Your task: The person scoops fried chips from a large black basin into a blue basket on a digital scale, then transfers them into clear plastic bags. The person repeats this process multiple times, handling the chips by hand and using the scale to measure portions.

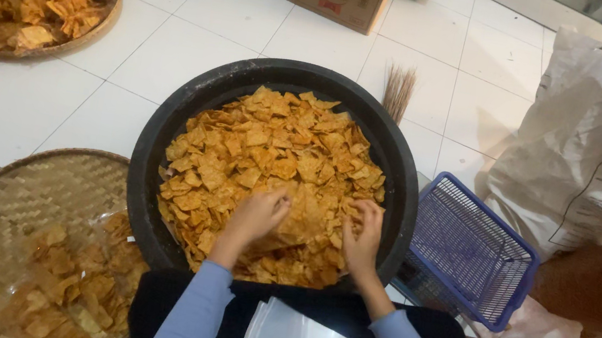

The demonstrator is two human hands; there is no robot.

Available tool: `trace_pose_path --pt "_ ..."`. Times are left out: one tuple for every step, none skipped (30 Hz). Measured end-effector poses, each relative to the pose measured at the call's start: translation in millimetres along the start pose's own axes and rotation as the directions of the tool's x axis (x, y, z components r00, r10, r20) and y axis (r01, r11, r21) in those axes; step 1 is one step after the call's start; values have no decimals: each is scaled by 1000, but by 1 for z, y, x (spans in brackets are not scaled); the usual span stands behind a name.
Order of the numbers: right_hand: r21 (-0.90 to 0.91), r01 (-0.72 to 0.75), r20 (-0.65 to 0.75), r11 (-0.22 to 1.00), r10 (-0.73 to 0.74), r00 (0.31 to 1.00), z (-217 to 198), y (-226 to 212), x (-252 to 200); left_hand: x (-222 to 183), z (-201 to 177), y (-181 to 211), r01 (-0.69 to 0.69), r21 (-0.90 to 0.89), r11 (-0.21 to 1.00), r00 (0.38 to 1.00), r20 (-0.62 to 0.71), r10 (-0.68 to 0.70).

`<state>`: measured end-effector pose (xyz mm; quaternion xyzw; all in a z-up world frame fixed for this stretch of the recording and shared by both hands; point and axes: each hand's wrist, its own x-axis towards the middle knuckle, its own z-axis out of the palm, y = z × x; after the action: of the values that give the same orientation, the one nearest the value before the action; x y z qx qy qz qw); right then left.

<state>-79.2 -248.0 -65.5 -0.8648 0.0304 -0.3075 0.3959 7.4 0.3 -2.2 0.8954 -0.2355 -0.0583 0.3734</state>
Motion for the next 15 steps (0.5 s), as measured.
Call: trace_pose_path --pt "-55 3 43 998 0 999 7 22 2 -1 -7 0 38 1 999 999 31 -38" --pt "-110 -26 121 994 40 992 17 41 -1 -3 -14 1 64 -2 998 997 39 -63" --pt "-212 -133 280 968 191 941 29 57 -8 -5 -19 2 89 -4 996 995 47 -89" --pt "-352 -229 419 908 371 828 44 69 -18 -5 -24 3 111 -5 994 992 54 -111" --pt "-494 -268 525 827 529 667 58 77 -33 -7 -26 7 91 -9 996 995 32 -90" --pt "-565 -248 591 787 596 544 72 81 -51 -7 -28 9 68 -11 998 998 8 -68" --pt "-582 -193 626 790 587 513 82 80 -75 -5 -30 10 45 -13 999 999 -16 -46" --pt "-600 -135 659 788 583 475 93 76 -96 -5 -32 10 38 -8 999 999 -4 -38" --pt "-543 -152 726 826 553 408 103 77 -100 -4 -33 9 30 -2 1000 1000 8 -30" --pt "-487 -176 788 855 518 333 108 75 -113 -8 -31 8 28 -2 1000 999 29 -28" --pt "-428 -204 844 880 470 259 111 72 -125 -12 -30 5 -1 -9 1000 1000 18 1" --pt "-412 -124 857 902 431 284 113 70 -127 -10 -31 3 -37 -16 999 999 -1 37" --pt "-395 -44 869 918 389 305 114 67 -130 -9 -32 2 -73 -22 997 997 -21 72" --pt "-375 40 882 926 343 322 115 65 -131 -9 -33 1 -69 1 998 997 -31 69" --pt "-434 81 864 897 388 322 115 63 -130 -10 -34 1 -64 24 998 997 -42 65"
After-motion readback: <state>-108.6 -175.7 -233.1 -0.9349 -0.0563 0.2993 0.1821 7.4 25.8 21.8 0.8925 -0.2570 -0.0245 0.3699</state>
